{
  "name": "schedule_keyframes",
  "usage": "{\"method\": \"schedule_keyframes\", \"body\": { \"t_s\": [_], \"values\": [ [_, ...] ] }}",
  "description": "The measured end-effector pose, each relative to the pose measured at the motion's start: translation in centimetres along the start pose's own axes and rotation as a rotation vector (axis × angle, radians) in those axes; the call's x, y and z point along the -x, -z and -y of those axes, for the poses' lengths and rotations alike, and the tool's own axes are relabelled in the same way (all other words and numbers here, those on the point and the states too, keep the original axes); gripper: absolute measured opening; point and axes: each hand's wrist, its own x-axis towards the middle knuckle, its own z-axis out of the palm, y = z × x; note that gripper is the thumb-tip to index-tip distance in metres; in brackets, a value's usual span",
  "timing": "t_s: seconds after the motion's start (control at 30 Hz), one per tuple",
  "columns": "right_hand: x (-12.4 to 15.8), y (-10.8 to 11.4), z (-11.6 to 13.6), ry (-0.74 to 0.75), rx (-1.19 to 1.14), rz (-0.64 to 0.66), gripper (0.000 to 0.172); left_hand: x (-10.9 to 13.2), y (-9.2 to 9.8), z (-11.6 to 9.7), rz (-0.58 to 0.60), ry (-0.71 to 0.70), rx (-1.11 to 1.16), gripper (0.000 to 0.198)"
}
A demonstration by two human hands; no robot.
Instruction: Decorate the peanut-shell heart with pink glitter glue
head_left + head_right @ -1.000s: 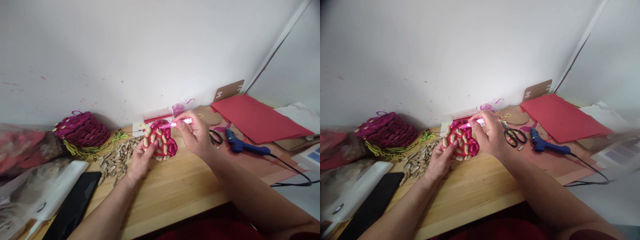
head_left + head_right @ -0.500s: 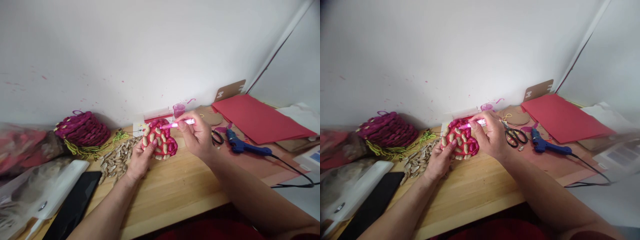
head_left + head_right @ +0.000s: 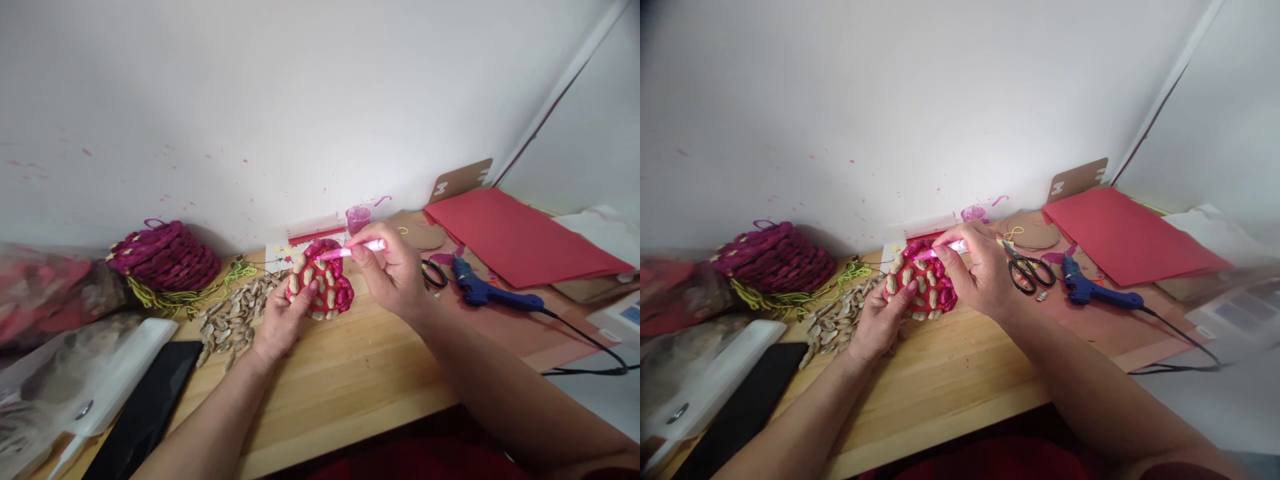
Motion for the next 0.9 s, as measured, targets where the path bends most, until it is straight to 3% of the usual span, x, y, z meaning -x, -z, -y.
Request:
{"method": "schedule_keyframes", "body": {
  "t_s": [0.2,0.9],
  "values": [
    [-0.06,0.05,-0.09,-0.019,0.042,-0.046,0.009,-0.01,-0.17,-0.32,0.005,0.025,0.021,0.027],
    [-0.09,0.01,-0.42,0.015,0.004,0.003,0.007,0.09,-0.3,-0.29,-0.028,0.07,0.079,0.031]
  ]
}}
